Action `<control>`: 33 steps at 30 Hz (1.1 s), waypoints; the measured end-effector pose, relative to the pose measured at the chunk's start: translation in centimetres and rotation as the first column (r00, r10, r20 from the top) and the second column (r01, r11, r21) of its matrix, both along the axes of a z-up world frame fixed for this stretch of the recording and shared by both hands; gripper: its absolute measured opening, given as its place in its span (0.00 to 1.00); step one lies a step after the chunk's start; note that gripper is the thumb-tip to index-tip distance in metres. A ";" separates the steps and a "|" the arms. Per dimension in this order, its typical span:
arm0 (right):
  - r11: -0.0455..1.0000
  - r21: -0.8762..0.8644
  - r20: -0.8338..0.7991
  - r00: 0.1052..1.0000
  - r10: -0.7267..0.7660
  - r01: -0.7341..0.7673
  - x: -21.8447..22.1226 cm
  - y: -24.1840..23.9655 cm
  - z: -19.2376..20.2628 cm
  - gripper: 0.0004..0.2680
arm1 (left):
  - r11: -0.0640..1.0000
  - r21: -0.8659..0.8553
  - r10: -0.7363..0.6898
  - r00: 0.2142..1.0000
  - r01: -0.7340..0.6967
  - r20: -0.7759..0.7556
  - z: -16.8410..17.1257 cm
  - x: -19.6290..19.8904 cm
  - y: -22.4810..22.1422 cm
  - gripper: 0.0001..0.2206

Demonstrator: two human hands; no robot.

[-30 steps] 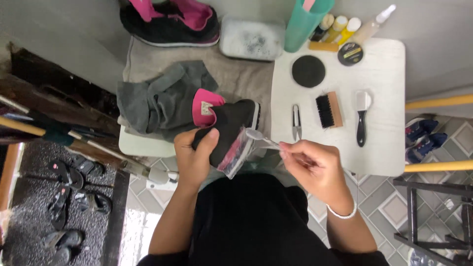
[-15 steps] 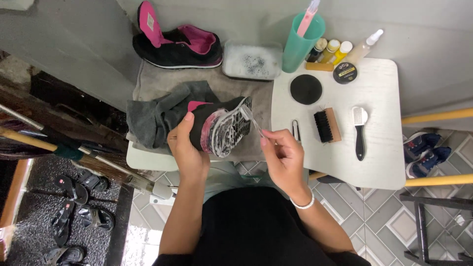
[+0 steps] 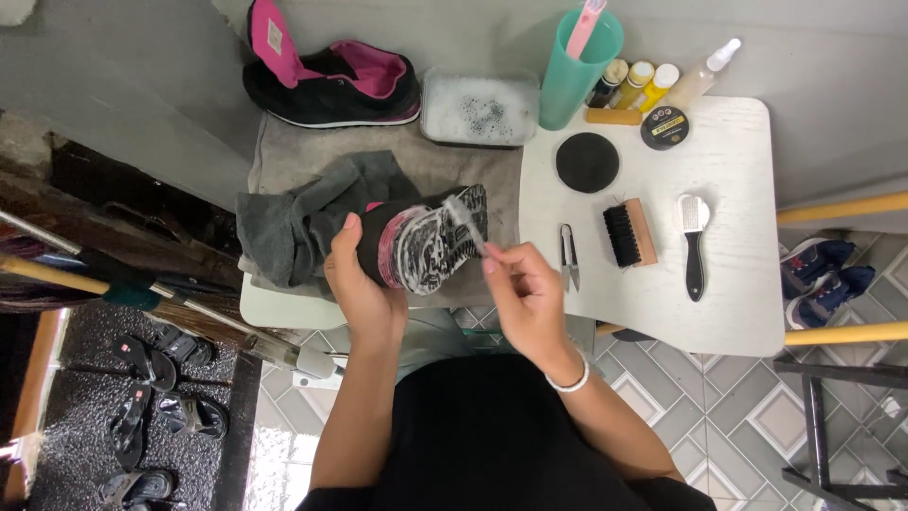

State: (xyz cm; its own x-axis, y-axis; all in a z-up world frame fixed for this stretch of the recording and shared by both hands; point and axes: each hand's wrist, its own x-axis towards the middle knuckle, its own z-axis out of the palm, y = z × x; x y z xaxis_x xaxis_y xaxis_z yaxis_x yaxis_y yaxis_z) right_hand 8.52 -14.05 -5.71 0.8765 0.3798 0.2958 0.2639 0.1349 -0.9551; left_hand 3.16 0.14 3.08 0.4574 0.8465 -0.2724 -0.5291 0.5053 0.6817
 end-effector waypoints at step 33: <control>0.987 -0.097 0.023 0.991 0.133 -0.130 -1.7 -0.7 1.8 0.02 | 0.968 -0.239 0.056 0.994 -0.077 -0.095 -2.8 -0.1 2.6 0.15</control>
State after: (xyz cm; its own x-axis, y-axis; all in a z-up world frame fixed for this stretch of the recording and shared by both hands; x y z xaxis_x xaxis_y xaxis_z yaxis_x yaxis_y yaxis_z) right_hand 6.83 -14.73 -3.91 0.8086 0.5186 0.2779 0.2781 0.0793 -0.9573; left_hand 3.03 2.70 0.27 0.3677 0.7782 -0.5091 -0.5115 0.6264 0.5882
